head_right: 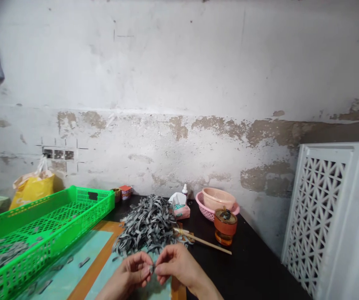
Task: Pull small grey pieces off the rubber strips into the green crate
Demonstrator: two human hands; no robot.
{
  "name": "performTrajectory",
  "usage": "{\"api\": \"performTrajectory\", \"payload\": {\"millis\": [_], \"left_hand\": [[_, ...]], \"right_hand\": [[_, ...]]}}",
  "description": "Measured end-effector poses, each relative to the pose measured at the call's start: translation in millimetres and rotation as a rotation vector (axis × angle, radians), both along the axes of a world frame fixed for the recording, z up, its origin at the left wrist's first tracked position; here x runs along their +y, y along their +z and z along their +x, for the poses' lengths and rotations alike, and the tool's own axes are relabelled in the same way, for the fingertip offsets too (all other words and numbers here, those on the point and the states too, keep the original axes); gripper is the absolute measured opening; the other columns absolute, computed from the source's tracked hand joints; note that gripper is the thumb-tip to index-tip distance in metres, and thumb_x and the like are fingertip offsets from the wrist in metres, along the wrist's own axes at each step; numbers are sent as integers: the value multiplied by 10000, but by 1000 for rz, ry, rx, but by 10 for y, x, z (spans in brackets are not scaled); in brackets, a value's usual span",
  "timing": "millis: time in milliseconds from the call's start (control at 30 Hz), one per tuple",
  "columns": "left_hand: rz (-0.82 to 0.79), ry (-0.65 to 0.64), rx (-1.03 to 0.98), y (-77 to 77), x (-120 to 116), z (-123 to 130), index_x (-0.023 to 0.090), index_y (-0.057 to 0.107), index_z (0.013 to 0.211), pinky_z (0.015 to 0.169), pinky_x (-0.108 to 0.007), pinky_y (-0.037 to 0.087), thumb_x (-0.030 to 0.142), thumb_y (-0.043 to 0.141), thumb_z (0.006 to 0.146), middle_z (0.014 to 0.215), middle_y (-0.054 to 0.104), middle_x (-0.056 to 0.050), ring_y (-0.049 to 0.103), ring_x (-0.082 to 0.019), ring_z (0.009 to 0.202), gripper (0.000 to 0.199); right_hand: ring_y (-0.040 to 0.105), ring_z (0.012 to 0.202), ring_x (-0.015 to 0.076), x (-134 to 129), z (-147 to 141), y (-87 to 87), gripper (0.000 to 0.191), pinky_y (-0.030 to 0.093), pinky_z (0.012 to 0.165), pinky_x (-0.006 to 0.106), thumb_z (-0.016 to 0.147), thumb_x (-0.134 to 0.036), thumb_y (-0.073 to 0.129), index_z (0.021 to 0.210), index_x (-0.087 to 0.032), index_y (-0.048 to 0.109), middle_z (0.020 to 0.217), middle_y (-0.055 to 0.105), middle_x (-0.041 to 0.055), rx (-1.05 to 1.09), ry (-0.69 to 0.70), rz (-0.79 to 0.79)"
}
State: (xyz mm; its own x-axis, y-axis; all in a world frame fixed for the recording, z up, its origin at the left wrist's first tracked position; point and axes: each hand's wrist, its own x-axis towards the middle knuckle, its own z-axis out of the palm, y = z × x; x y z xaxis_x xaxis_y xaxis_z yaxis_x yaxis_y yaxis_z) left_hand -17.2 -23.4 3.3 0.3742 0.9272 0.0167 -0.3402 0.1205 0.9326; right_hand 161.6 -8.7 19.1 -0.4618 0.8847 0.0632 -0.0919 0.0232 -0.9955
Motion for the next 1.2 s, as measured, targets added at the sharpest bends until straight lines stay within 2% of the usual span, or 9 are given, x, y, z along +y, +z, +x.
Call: {"api": "performTrajectory", "payload": {"millis": [300, 533, 667, 733, 800, 900, 967, 1067, 1200], "left_hand": [[63, -1, 50, -24, 17, 22, 137, 685, 685, 516, -202, 323, 400, 845, 571, 551, 617, -9, 492, -96, 517, 328], [71, 24, 81, -74, 54, 31, 134, 665, 679, 490, -189, 305, 439, 840, 561, 526, 593, 8, 461, -78, 487, 371], [48, 16, 62, -122, 72, 36, 145, 657, 684, 480, -182, 304, 420, 831, 585, 550, 598, 10, 473, -81, 496, 340], [20, 14, 49, -153, 85, 42, 149, 651, 684, 476, -176, 301, 408, 830, 589, 554, 597, 13, 479, -80, 496, 328], [7, 19, 33, -165, 87, 47, 148, 645, 672, 472, -173, 297, 404, 832, 583, 544, 588, 18, 475, -78, 488, 329], [1, 27, 38, -113, 49, 46, 136, 648, 655, 468, -169, 289, 390, 827, 594, 529, 575, 22, 457, -68, 471, 317], [1, 39, 44, -38, 5, 36, 128, 657, 664, 480, -166, 301, 356, 813, 628, 542, 584, 14, 464, -67, 484, 279], [-24, 59, -9, 73, -47, 12, 127, 663, 685, 514, -161, 343, 308, 806, 649, 589, 615, 0, 501, -74, 529, 233], [-74, 104, -110, 142, -55, -16, 145, 665, 719, 564, -162, 401, 297, 819, 636, 658, 655, -12, 547, -85, 579, 232]], "right_hand": [[551, 445, 101, 2, -5, -13, 234, 431, 505, 229, 553, -284, 805, 652, -118, 674, 497, 626, -11, -57, -22, 12], [509, 431, 80, 79, -58, -139, 118, 378, 466, 200, 563, -193, 759, 614, -121, 681, 475, 596, -34, -85, -61, 92], [496, 419, 89, 81, -107, -152, 130, 383, 441, 205, 554, -152, 747, 642, -142, 652, 489, 586, -49, -53, -107, 103], [491, 445, 91, 63, -111, -138, 156, 394, 451, 208, 573, -134, 737, 713, -160, 674, 537, 583, -54, -46, -98, 146], [500, 516, 94, 38, -96, -114, 135, 398, 492, 208, 615, -128, 727, 739, -180, 715, 604, 573, -46, -79, -97, 277], [541, 661, 115, 3, -55, -68, 79, 401, 594, 221, 689, -133, 713, 677, -204, 746, 678, 572, -21, -161, -112, 512], [559, 718, 127, -7, -30, -36, 98, 407, 649, 232, 722, -139, 702, 669, -210, 744, 705, 586, -13, -169, -118, 581], [570, 719, 133, -4, -9, 3, 86, 423, 671, 242, 737, -168, 703, 663, -202, 730, 714, 608, -4, -101, -122, 584], [601, 653, 140, 4, -18, 14, 49, 464, 639, 254, 729, -230, 718, 697, -197, 702, 685, 627, -8, 92, -82, 418]]}}
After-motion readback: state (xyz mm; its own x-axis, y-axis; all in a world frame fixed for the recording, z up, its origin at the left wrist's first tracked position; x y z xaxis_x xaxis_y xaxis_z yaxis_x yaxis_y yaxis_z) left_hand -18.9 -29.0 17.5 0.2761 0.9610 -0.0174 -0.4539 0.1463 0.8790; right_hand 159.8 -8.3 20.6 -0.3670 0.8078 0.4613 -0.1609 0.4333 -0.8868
